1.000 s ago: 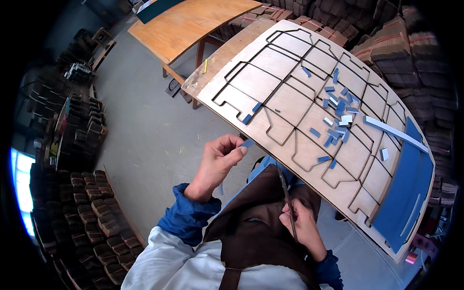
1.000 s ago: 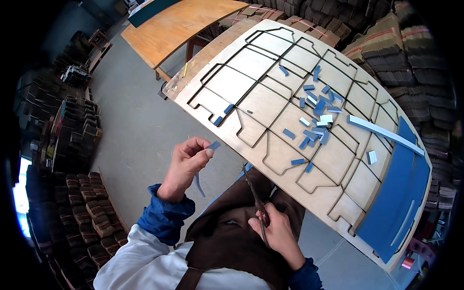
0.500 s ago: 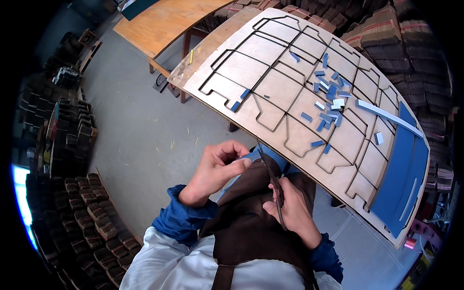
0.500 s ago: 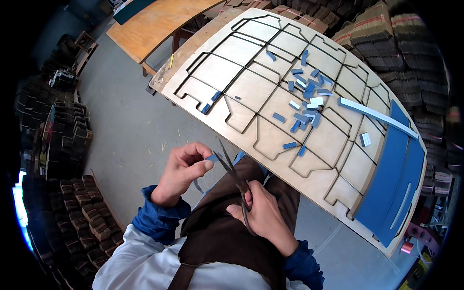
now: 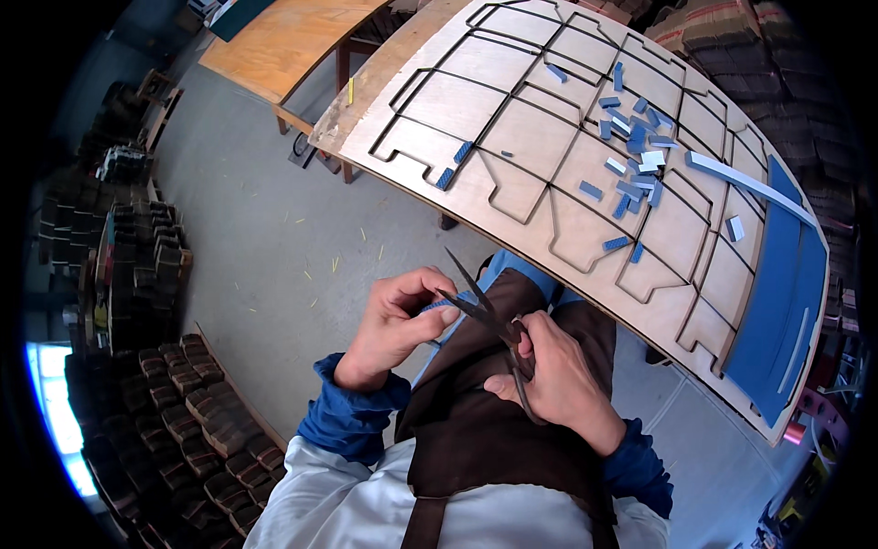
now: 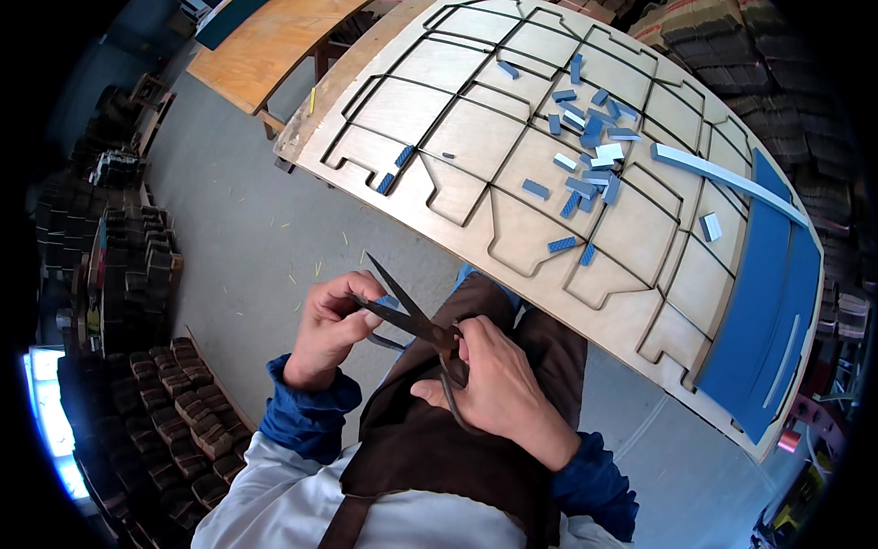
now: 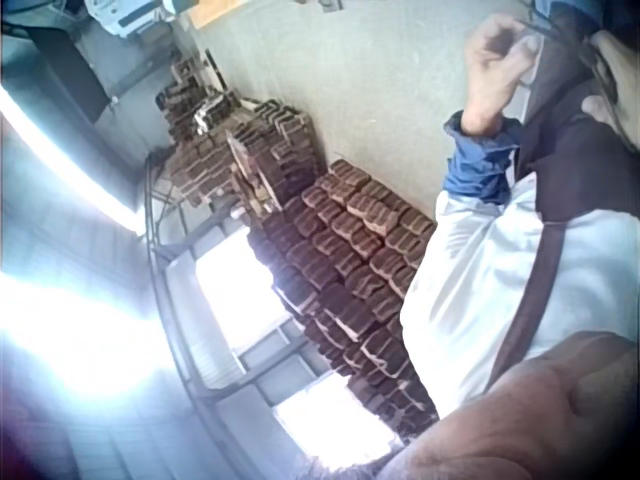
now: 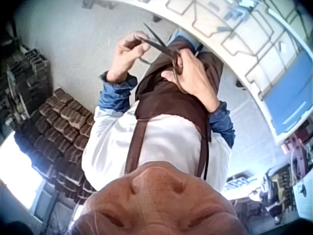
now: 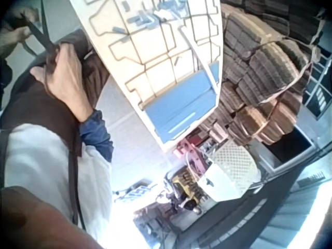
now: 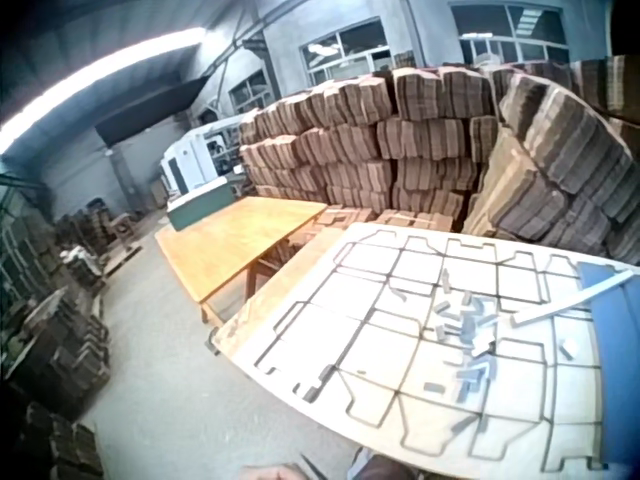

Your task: The person walks through a warehouse and places a wooden board on a table. They then use scissors to cut small blue pieces from a larger sheet and fit them into a pre-cut wooden puzzle board.

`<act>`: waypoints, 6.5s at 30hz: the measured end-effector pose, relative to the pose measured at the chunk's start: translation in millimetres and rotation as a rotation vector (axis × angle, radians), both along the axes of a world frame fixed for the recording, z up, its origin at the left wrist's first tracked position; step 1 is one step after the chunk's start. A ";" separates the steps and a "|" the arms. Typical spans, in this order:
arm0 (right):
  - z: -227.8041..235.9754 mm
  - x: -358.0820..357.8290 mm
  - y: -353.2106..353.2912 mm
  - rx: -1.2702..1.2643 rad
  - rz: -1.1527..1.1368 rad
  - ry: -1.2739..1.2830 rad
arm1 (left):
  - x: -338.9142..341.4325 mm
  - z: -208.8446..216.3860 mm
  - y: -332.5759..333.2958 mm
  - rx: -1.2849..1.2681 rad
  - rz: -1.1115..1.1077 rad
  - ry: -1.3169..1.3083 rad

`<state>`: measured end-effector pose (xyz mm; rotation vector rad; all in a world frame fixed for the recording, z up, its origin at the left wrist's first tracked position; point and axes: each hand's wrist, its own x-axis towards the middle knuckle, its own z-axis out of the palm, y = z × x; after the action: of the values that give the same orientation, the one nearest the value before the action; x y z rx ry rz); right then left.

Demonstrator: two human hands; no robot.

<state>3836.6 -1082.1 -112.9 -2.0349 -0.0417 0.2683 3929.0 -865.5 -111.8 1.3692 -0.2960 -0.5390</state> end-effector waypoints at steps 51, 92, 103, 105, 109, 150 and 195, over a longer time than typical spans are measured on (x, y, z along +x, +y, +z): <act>-25.1 80.9 96.0 -0.157 0.388 -0.060 | 3.8 -32.0 112.6 -0.078 0.445 0.082; 240.9 25.3 -154.0 -1.008 -0.679 -0.439 | 127.8 260.9 -214.0 -0.243 -0.060 -1.307; 169.3 -18.5 -219.0 -1.299 -0.433 -0.353 | 108.7 189.7 -304.6 0.111 -0.582 -1.416; 159.0 -23.6 -228.3 -1.297 -0.438 -0.369 | 106.4 189.9 -309.7 0.229 -0.655 -1.290; 149.5 -29.5 -237.1 -1.297 -0.447 -0.349 | 104.2 187.4 -320.2 0.384 -0.786 -1.079; 52.7 49.5 -78.9 0.147 -0.539 -0.223 | 83.4 52.2 -122.0 -0.082 -0.510 0.170; -50.9 -55.8 -51.8 0.280 -0.164 0.264 | 158.9 56.4 -42.7 1.136 -0.354 -0.733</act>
<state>3780.9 -1133.9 -163.8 -1.7001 0.2381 0.4021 4087.9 -908.1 -55.4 2.6426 -0.9290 -0.4802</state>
